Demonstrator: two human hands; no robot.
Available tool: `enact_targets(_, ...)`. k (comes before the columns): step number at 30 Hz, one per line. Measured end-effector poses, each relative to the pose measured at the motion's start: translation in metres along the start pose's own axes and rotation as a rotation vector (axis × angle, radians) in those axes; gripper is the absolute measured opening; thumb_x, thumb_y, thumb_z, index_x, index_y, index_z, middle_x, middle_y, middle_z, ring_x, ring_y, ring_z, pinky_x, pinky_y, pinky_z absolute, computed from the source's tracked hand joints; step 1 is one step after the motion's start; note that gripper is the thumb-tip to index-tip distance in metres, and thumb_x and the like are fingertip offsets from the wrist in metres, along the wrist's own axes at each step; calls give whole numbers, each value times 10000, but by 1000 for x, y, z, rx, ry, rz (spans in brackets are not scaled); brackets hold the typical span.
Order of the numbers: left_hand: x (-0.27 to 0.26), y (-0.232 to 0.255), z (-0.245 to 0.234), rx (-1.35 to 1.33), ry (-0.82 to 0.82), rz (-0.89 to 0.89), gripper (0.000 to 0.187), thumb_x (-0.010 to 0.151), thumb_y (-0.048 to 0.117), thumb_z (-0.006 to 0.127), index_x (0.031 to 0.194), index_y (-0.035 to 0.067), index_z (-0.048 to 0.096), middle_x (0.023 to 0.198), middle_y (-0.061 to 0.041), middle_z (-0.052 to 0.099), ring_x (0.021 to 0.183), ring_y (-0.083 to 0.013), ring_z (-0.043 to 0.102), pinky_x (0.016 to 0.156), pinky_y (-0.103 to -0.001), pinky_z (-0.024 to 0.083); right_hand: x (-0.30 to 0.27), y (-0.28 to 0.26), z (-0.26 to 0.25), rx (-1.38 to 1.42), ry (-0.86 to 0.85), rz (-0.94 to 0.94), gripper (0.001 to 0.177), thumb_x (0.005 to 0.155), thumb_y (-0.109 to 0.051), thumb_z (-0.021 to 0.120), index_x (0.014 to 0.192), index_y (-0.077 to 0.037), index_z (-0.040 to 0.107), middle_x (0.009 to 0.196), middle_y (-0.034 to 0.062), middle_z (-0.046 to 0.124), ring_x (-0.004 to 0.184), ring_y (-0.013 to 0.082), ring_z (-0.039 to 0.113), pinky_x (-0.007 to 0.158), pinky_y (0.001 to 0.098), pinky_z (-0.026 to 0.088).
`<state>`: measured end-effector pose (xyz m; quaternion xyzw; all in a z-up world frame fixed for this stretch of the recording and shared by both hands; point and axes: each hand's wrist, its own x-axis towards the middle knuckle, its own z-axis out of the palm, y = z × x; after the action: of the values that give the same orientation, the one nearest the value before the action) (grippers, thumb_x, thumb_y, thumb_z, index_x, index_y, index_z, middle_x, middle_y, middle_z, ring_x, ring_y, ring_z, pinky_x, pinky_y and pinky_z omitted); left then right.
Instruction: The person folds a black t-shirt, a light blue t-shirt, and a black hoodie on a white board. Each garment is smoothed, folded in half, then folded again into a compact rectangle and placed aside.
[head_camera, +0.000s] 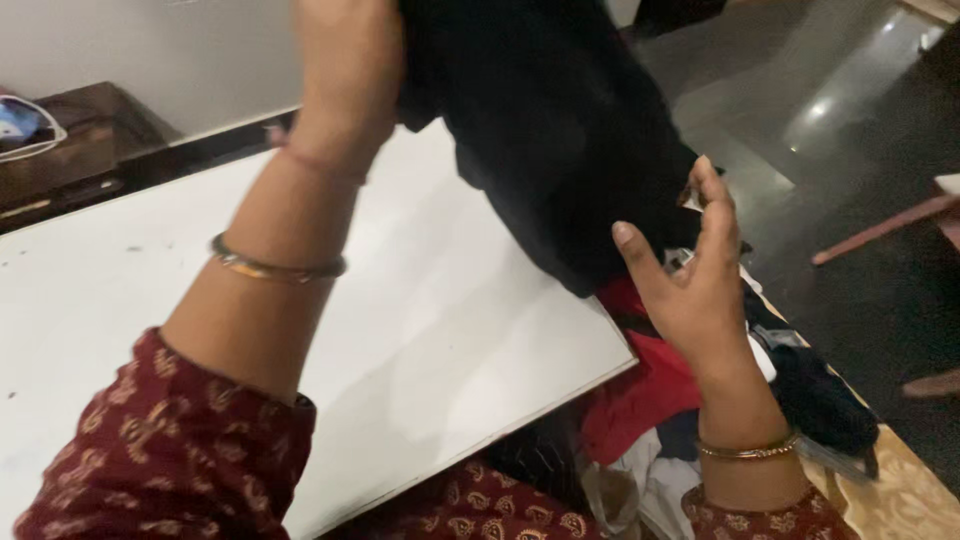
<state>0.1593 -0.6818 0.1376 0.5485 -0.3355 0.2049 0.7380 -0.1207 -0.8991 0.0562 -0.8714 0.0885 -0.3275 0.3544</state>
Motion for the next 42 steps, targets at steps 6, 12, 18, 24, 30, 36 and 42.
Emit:
enact_targets(6,-30,61,-188,570,-93,-203,399,1003,266,644,1268,-21,559,1146,-107,622,1031,-184,609,923,-327,509,2,-37,86,207,-334,96,989,854,-428,753,1585,-1,242,1538,272,430,1456,319,410,1062,438,457)
enact_targets(12,-126,90,-196,1087,-284,-287,709,850,360,791,1405,35,492,1293,-194,565,1247,-377,533,1102,-498,414,-12,-91,154,187,-584,219,967,869,-377,780,1642,-83,279,1589,161,485,1126,390,570,893,446,524)
enact_targets(18,-216,124,-122,940,-569,-286,1123,602,349,918,1474,-66,346,1407,-315,428,1336,-494,413,1094,-529,375,-21,-131,190,643,-523,37,754,926,-275,707,1543,-11,363,1493,208,546,1409,238,488,1135,370,383)
enact_targets(24,-179,111,-171,822,-259,-535,703,697,121,794,1348,5,556,1111,-225,708,1082,-404,675,923,-415,544,-18,-142,186,885,-622,277,673,959,-293,601,1536,-65,340,1574,167,424,1364,285,529,1071,412,498)
enact_targets(30,-123,144,-313,128,228,-579,253,818,57,676,1050,-35,711,952,-60,735,825,-165,704,766,-302,594,-16,-146,190,271,-645,300,682,875,-351,688,1489,-159,460,1633,92,324,1395,300,457,1034,429,514)
enact_targets(36,-145,163,-414,481,420,-567,426,839,141,730,1208,-25,597,1083,-104,659,966,-219,646,842,-343,547,-3,-127,198,-186,-516,65,694,857,-318,743,1452,-143,432,1646,118,205,1530,324,157,1110,493,325)
enact_targets(42,-167,154,-378,1223,81,-206,661,847,186,750,1430,-14,510,1391,-240,561,1325,-379,532,1137,-454,424,7,-104,206,-277,-399,35,813,839,-231,760,1523,-76,350,1640,160,267,1517,352,227,1220,499,249)
